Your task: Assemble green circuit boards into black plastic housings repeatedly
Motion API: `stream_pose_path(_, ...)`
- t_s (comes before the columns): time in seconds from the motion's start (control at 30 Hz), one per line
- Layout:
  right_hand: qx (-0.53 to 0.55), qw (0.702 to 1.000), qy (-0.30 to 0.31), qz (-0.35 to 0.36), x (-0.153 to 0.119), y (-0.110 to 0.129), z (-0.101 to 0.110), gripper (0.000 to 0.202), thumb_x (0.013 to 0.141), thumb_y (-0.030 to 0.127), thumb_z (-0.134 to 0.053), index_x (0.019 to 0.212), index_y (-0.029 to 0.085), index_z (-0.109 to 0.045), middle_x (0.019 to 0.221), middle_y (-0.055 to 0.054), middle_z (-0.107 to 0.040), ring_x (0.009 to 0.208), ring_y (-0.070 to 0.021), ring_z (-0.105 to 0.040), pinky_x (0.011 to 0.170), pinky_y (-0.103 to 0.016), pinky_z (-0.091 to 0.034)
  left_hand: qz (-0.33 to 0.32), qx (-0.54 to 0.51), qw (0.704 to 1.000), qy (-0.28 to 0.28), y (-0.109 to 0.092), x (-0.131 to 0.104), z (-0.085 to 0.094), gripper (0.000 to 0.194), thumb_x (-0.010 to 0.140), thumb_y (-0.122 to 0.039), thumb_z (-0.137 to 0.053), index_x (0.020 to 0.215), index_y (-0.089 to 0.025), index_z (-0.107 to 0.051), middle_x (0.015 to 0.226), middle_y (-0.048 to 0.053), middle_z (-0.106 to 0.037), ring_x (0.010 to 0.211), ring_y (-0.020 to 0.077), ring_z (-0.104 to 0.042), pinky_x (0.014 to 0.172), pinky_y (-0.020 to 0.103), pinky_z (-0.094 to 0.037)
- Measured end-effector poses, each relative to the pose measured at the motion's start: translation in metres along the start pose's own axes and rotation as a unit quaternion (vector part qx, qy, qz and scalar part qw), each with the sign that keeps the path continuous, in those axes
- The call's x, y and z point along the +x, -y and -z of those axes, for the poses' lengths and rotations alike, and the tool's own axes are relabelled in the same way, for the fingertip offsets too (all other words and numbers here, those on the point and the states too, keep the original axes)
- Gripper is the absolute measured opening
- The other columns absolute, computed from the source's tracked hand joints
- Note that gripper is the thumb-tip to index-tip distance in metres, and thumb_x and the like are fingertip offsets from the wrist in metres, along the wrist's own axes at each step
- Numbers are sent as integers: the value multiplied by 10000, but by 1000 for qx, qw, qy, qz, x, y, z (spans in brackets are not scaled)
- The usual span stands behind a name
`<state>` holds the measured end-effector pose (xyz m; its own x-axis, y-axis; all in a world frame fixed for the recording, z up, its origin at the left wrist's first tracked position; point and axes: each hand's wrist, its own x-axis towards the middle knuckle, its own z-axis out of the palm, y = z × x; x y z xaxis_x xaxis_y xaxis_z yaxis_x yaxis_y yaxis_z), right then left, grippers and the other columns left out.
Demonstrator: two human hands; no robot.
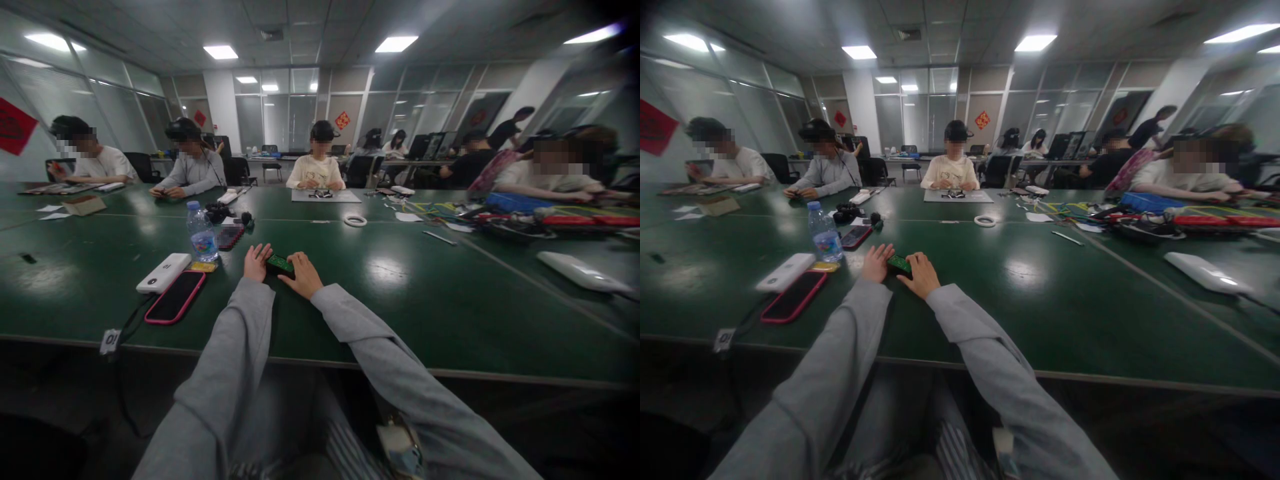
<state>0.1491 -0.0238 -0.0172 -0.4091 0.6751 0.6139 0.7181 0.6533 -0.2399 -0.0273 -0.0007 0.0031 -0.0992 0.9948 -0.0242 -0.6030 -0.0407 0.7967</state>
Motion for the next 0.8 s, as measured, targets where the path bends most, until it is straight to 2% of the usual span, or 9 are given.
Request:
stream_pose_path(0.17,66,998,23,-9,0,1,-4,315,796,333,-642,1027,193,-481,999,-68,-480,898,-202,-490,823,-350,-444,4,10,1000,-20,-6,-8,-5,332,844,-301,-523,1171,-251,-505,1132,103,-627,1122,249,-560,940,426,-420)
stream_pose_path(0.27,225,969,-20,-97,4,-1,-7,292,754,337,-667,942,210,-483,903,-20,-514,853,-177,-511,816,-335,-447,31,-14,999,-5,-6,-5,-6,319,849,-390,-513,1133,-247,-536,1075,95,-648,1053,223,-596,900,380,-451)
stream_pose_path(0.3,318,934,-39,-155,6,-3,-8,310,734,357,-682,917,215,-476,858,-2,-520,816,-165,-522,786,-320,-460,45,-22,999,3,-5,-3,-7,338,841,-437,-514,1112,-238,-548,1040,95,-657,1014,218,-611,873,363,-465)
stream_pose_path(0.33,420,879,-55,-218,8,-4,-8,337,716,383,-694,902,221,-465,817,15,-523,772,-153,-532,741,-302,-474,62,-26,998,16,-3,-1,-7,370,828,-484,-517,1088,-225,-561,997,96,-665,969,215,-625,843,350,-477)
stream_pose_path(0.43,633,690,-78,-341,15,-5,-7,390,697,446,-698,900,232,-442,769,37,-540,693,-134,-557,603,-250,-495,121,-19,988,89,9,4,-12,442,781,-557,-551,1004,-179,-594,854,83,-668,812,200,-644,742,327,-498)
stream_pose_path(0.53,708,598,-86,-366,19,-3,0,322,749,416,-672,898,213,-472,808,12,-579,731,-130,-584,605,-236,-524,165,17,970,177,25,5,-17,345,762,-414,-649,983,-153,-611,816,68,-666,729,165,-633,691,298,-494)
stream_pose_path(0.63,775,483,-92,-397,18,1,8,214,801,337,-654,883,180,-533,837,-21,-608,765,-130,-596,645,-232,-551,137,42,972,186,36,4,-20,330,680,-189,-740,985,-150,-619,866,54,-671,760,137,-634,724,267,-483)
stream_pose_path(0.7,787,445,-99,-417,18,3,12,176,826,318,-638,868,166,-560,820,-30,-612,753,-132,-595,631,-228,-559,117,49,977,173,39,4,-20,397,640,-124,-758,1008,-159,-614,904,45,-667,778,127,-635,733,259,-478)
stream_pose_path(0.8,786,431,-100,-432,17,6,13,170,849,322,-620,858,157,-578,813,-38,-616,744,-136,-594,623,-231,-564,105,53,980,161,38,3,-21,420,621,-116,-769,1009,-159,-613,926,45,-661,785,124,-633,725,257,-475)
